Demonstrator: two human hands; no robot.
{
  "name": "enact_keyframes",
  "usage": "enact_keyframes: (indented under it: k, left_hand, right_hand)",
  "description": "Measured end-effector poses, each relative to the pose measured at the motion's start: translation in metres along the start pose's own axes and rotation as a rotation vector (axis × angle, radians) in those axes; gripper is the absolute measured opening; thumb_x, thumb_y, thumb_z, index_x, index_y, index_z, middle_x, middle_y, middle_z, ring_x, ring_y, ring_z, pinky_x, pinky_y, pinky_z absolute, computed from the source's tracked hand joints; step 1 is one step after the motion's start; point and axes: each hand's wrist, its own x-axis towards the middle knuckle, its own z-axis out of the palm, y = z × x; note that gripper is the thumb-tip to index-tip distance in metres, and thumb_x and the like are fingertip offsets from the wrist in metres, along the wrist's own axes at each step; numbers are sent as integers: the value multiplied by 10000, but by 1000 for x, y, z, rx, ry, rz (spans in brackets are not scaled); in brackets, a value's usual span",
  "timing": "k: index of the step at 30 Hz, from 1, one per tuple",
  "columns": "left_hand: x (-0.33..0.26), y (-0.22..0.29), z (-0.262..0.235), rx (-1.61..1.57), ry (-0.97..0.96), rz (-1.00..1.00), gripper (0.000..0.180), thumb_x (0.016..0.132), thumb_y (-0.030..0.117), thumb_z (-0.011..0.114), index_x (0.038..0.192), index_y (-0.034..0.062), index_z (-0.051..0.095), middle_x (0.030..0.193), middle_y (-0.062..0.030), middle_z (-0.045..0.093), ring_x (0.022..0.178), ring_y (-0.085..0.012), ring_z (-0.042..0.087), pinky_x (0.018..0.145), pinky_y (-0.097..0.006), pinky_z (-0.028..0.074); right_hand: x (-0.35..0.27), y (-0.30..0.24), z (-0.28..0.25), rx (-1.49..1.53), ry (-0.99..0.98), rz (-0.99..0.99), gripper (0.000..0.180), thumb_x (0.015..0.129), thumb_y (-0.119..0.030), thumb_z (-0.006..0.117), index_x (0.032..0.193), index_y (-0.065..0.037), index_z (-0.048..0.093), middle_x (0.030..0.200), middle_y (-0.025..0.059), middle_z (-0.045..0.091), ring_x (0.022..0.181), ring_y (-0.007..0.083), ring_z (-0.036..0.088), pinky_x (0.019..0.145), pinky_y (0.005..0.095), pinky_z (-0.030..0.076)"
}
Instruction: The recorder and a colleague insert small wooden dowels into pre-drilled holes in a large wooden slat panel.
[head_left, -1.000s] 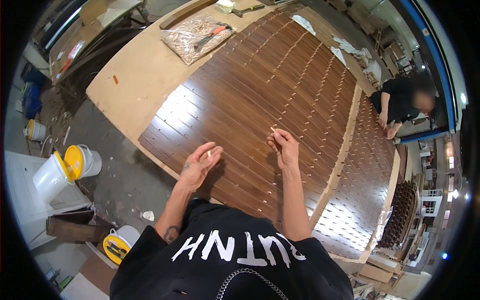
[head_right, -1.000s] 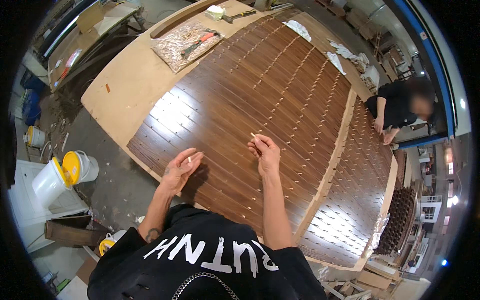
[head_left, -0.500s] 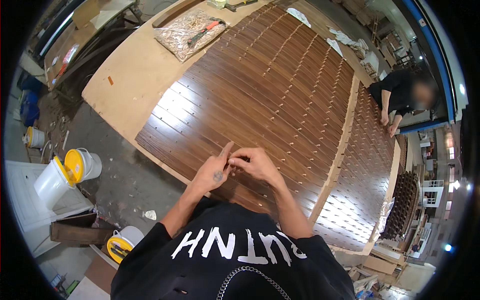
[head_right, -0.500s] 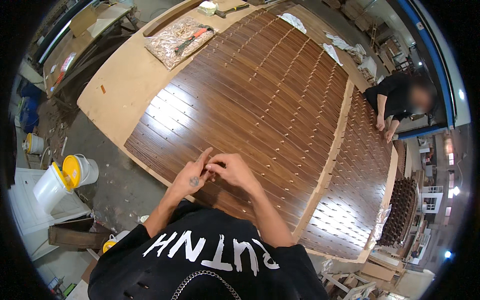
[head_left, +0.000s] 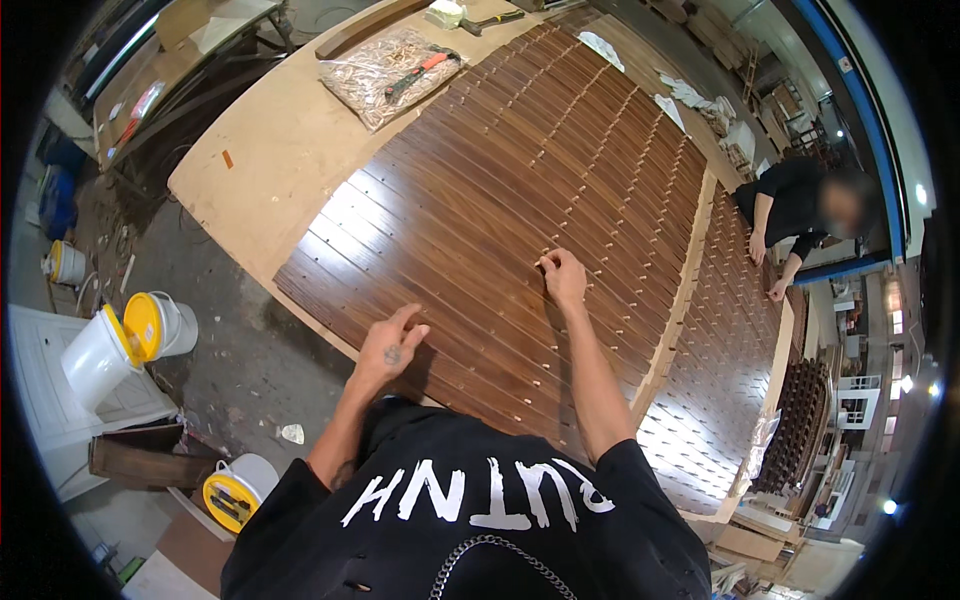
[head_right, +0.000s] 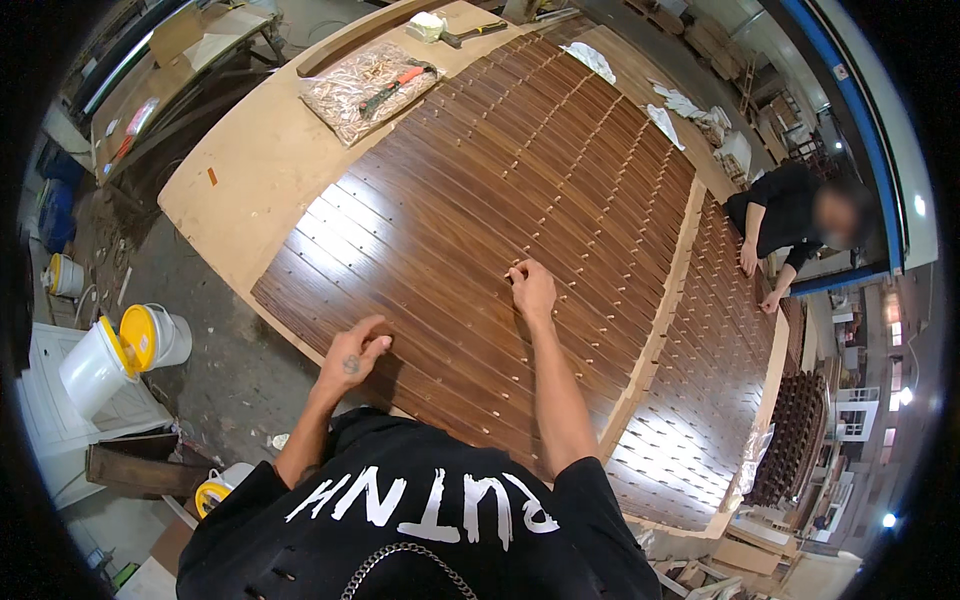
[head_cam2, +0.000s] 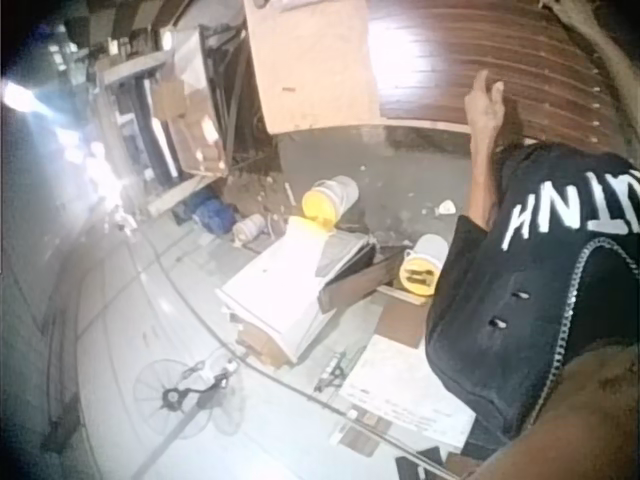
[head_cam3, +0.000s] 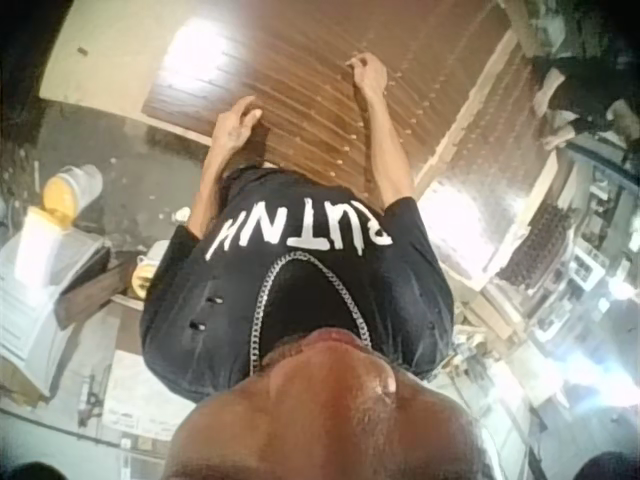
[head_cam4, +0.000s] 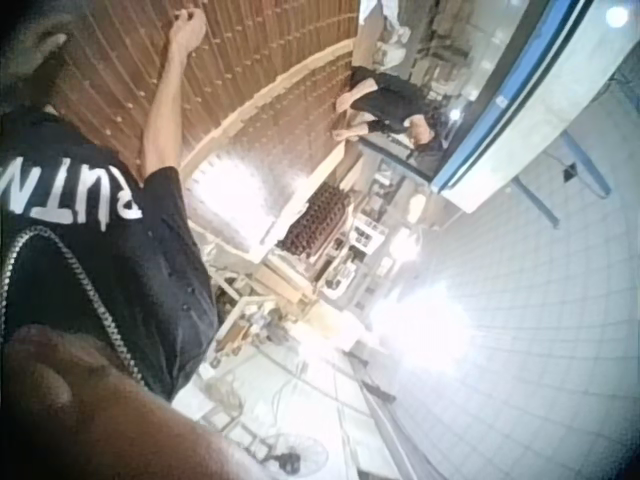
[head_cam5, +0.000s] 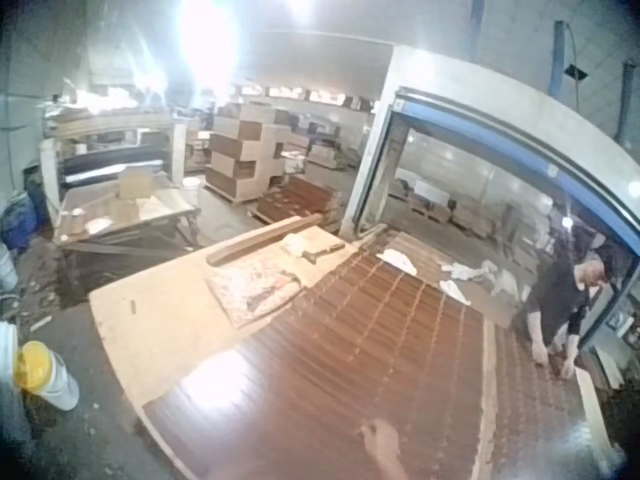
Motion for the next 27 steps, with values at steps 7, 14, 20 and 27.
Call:
enact_keyframes:
  k: [7,14,20,27]
  left_hand:
    - [-18,-30,-23,-66,111,-44,391,897,225,624,1193,-29,586,787,-198,686,735,-290,692,701,-346,523]
    - [-30,-41,-30,-169,148,-35,397,911,238,614,1192,-41,583,790,-188,693,737,-262,695,702,-336,525]
    - [-44,-15,-32,-89,151,32,389,928,258,607,1193,-26,583,807,-180,692,760,-278,695,718,-333,525]
    - [-69,32,-27,-22,86,119,380,924,258,619,1190,-10,579,752,-204,643,695,-314,656,652,-364,498]
  right_hand:
    - [-7,-11,-2,-64,-2,-125,179,837,-243,657,857,-66,641,900,136,659,875,333,626,749,429,485]
    - [-17,-15,0,-86,10,-156,190,866,-257,612,871,-67,607,946,137,636,909,361,605,763,463,478]
    - [-18,-25,0,-142,26,-242,190,866,-249,611,877,-61,590,917,150,618,907,376,606,754,481,478]
    - [-15,-35,3,-167,-54,-110,205,816,-245,670,828,-45,628,925,185,655,917,386,623,763,491,490]
